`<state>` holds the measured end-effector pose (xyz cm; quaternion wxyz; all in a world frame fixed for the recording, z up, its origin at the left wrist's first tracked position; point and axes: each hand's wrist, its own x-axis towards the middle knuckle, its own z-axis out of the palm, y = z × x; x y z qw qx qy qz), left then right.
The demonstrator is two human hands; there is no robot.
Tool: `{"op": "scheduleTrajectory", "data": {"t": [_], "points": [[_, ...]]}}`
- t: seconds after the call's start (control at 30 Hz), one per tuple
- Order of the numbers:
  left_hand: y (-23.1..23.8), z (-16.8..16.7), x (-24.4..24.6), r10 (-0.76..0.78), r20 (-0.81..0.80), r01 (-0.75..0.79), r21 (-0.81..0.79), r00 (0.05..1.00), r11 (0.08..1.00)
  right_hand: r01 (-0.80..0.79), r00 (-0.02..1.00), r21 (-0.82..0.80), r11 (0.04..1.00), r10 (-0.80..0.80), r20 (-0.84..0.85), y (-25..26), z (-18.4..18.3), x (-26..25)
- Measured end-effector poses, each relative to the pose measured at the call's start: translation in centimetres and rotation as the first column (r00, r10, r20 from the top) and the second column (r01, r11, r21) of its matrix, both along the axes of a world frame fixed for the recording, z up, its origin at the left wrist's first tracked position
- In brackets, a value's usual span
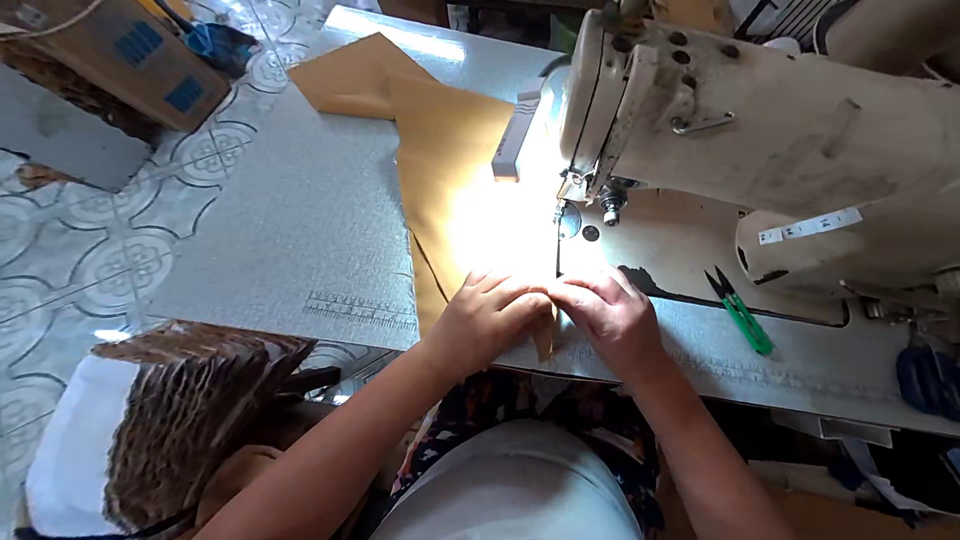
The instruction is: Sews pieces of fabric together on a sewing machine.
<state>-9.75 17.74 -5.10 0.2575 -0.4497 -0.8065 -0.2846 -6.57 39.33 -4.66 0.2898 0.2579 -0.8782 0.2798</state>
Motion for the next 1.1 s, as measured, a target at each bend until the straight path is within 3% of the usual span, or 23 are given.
{"op": "scheduleTrajectory", "data": {"t": [0.27,0.37,0.47,0.57,0.63,0.73,0.87,1.1], "points": [[0.0,-0.2,0.6,0.002,0.056,-0.005,0.056,0.998,0.998,0.059,0.987,-0.049,0.997,-0.065,-0.144,-0.7,-0.9,0.7],[0.5,-0.7,2.0,0.122,0.147,-0.126,0.016,0.982,0.992,0.107,0.986,-0.090,0.990,-0.117,-0.115,-1.3,-0.7,0.9],[0.0,-0.2,1.1,0.177,0.104,-0.172,-0.055,0.979,0.984,0.141,0.987,-0.087,0.986,-0.147,-0.067,-1.9,-0.9,1.5],[-2.0,2.8,-0.2,0.013,0.095,0.013,-0.272,0.995,0.962,0.171,0.985,-0.008,0.985,-0.171,0.008,-2.6,-1.2,2.7],[-2.4,4.3,-0.8,-0.077,0.151,0.135,-0.427,0.985,0.894,0.182,0.979,0.086,0.980,-0.189,0.076,-3.0,-1.5,3.4],[-1.8,3.7,-2.0,-0.110,0.234,0.211,-0.464,0.966,0.860,0.189,0.970,0.208,0.960,-0.215,0.113,-3.2,-1.4,3.7],[0.0,3.3,-3.5,0.009,0.238,0.090,-0.400,0.971,0.912,0.190,0.975,0.254,0.948,-0.213,0.069,-3.2,-1.1,3.9],[2.1,2.0,-4.8,0.237,0.236,-0.101,-0.475,0.942,0.874,0.163,0.980,0.282,0.946,-0.189,0.068,-3.0,-1.2,4.0]]}}
